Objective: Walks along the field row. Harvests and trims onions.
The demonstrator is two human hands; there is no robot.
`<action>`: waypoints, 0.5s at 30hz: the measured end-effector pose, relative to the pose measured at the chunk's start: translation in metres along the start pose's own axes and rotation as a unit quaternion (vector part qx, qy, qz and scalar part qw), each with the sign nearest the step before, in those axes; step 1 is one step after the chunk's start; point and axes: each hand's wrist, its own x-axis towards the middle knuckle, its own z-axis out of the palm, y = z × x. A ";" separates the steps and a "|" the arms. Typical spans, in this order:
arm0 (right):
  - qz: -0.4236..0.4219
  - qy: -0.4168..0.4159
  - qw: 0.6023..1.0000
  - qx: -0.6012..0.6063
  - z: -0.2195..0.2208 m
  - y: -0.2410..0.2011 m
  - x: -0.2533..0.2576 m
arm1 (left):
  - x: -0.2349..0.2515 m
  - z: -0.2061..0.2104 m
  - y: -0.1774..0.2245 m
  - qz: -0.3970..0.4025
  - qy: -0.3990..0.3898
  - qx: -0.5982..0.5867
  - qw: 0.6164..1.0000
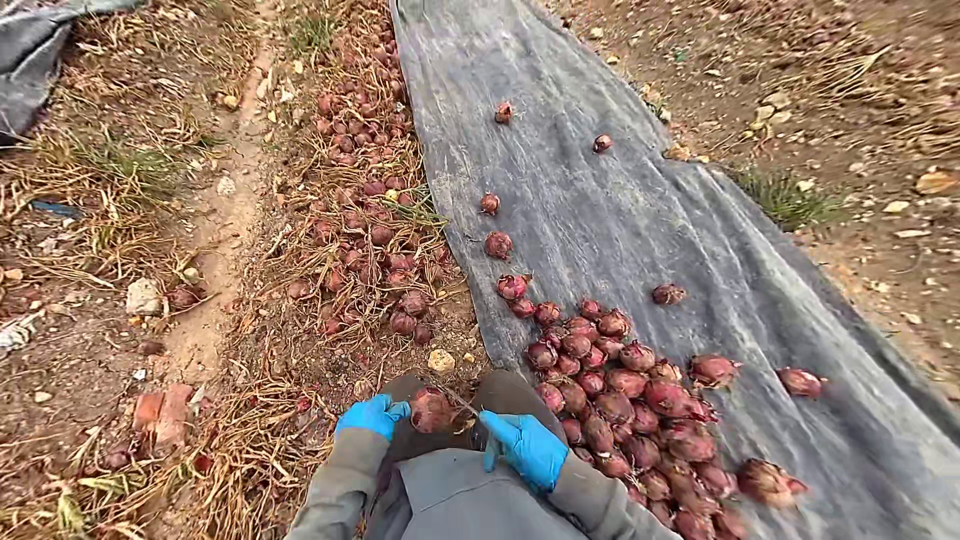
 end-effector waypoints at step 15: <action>0.074 0.095 0.936 0.331 0.004 0.032 0.013 | -0.028 0.046 0.093 0.396 -0.164 0.117 0.896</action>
